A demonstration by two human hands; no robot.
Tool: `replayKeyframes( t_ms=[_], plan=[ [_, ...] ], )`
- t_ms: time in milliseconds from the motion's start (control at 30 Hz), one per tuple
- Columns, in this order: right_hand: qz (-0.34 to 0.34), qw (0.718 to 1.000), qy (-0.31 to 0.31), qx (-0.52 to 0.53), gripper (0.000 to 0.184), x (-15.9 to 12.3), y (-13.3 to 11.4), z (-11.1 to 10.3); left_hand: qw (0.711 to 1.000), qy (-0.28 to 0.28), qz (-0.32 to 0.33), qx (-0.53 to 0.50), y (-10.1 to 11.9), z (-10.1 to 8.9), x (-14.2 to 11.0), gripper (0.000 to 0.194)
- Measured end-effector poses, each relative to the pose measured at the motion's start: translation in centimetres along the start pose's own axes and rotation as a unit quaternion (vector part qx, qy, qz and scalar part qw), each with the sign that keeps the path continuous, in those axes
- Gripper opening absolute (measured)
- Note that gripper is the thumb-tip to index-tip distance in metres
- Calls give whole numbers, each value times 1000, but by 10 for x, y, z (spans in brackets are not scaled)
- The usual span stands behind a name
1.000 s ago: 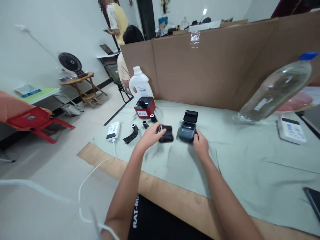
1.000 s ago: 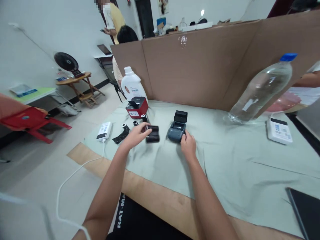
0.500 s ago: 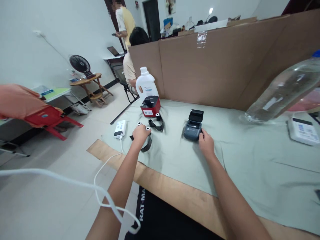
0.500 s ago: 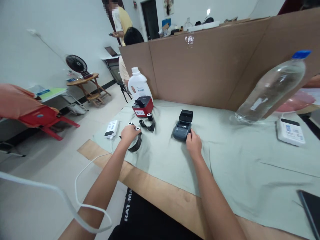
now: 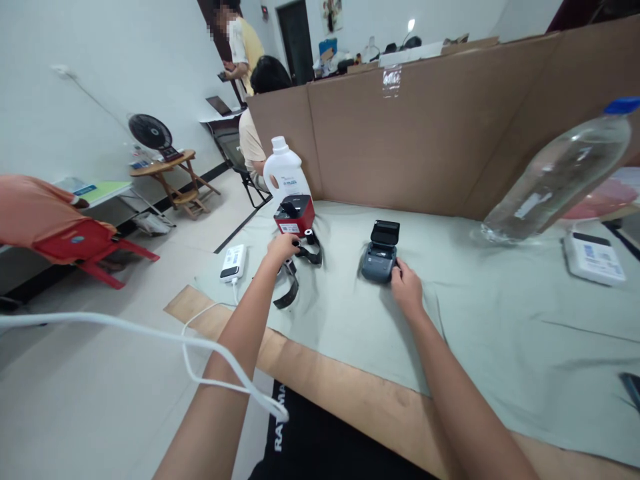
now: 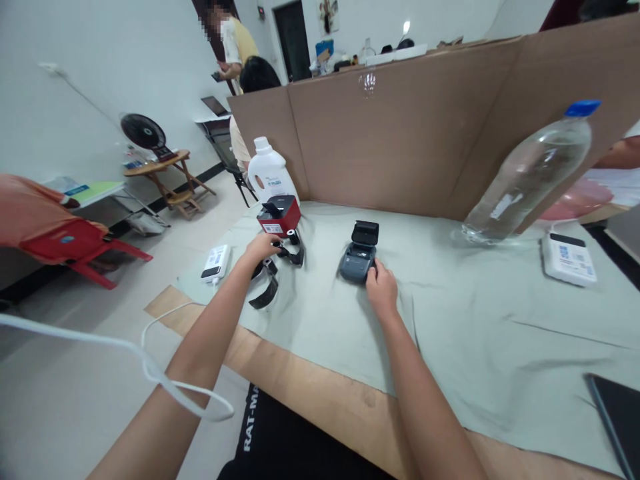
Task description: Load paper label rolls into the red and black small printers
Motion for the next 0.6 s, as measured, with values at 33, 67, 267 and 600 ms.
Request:
replayKeyframes(
  t_ms=[33,67,267,600],
  plan=[
    [0,1000,1,0,65,0,0,0,1000,14,5,-4,0,-2,-2,43],
    [1,1000,2,0,65,0,0,0,999,34,12,-15,0,-5,-5,41],
    [11,1000,9,13,62,1,1,2,961,199,39,-186,4,-33,-47,43],
    [23,1000,-5,14,63,1,1,0,741,166,168,-629,69,-2,-65,74]
  ],
)
Point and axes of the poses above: each hand's wrist, its own x-axis towards the middle knuckle, its own z-axis out of the palm, y = z × x, the point moved 1 cm from there along x, towards the middle knuckle, and after that the axes turned 7 degrees about z, right-handed, at the moved point
